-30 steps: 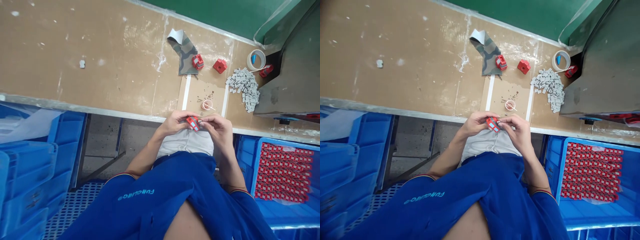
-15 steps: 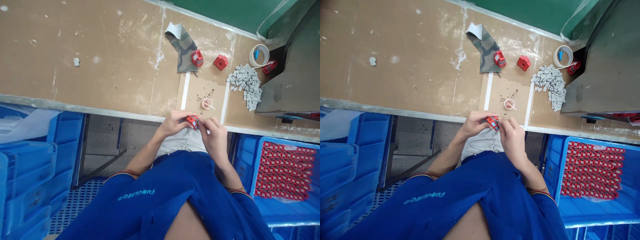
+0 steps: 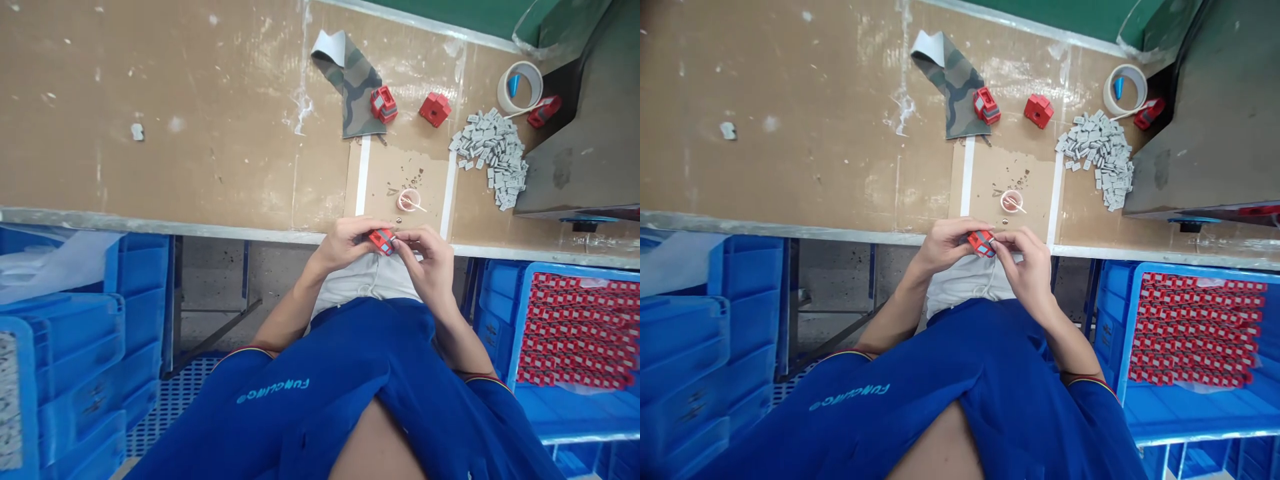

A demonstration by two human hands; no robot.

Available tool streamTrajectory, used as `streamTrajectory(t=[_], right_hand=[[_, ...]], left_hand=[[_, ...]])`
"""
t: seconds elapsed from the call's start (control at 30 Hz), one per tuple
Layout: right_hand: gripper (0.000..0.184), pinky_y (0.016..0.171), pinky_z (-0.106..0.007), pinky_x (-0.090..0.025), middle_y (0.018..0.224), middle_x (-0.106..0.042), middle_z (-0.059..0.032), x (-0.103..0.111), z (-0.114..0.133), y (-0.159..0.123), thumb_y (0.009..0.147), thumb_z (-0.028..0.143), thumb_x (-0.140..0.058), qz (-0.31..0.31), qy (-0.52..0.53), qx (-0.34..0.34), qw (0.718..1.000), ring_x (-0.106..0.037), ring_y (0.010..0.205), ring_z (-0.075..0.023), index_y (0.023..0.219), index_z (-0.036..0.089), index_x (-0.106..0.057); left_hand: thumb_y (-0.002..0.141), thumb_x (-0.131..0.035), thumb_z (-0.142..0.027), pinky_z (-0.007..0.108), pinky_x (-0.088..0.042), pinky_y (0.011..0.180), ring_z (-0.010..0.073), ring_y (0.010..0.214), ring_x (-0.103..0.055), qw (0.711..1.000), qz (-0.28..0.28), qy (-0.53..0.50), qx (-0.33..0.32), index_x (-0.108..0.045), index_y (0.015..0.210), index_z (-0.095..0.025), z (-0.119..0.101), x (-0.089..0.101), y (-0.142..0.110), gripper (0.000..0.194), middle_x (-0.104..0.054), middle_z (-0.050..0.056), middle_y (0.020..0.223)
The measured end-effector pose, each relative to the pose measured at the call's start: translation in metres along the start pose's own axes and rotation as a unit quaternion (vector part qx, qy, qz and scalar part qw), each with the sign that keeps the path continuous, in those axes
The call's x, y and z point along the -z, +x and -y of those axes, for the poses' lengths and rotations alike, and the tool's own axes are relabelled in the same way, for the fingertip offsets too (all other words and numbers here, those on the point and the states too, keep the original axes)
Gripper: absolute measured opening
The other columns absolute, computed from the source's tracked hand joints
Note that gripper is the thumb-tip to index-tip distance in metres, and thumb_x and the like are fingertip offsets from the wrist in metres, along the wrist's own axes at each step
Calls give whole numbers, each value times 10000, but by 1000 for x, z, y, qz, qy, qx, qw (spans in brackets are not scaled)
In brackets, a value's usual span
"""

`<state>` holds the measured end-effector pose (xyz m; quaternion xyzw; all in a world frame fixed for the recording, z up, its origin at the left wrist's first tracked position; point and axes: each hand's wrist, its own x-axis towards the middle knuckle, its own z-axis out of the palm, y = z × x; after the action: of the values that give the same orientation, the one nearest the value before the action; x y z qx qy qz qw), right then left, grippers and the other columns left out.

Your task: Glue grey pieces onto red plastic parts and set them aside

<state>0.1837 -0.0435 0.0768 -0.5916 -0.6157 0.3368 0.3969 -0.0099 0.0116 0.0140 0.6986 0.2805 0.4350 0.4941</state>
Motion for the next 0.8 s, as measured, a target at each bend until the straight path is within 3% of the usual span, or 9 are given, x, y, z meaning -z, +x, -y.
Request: streamTrajectory(t=[0.17,0.47,0.8], right_hand=[[74,717,-264,-587,864,-732,-14,2,2,1,955,181,-716,12,-3,25,1000,-692,784,-141,891,220,-722],[65,737,-271,-574,868,-757,-10,15,-3,9,940,196,-737,68,35,-18,997,-711,774,-141,877,211,-740],[106,692,-265,-539,828,-738,-2,7,-2,6,943,166,-721,28,17,15,999,-670,742,-136,849,213,-723]], left_hand=[[946,-771,-337,265,-583,826,176,927,-776,1000,3,-11,14,-803,1209,-212,-1,1,0,292,-832,111,1055],[957,-755,-325,264,-585,810,168,896,-769,1000,11,-1,7,-806,1221,-210,1,1,0,293,-835,105,1027],[947,-765,-367,271,-580,793,173,873,-767,1000,15,3,20,-811,1207,-210,2,2,-1,307,-834,101,1006]])
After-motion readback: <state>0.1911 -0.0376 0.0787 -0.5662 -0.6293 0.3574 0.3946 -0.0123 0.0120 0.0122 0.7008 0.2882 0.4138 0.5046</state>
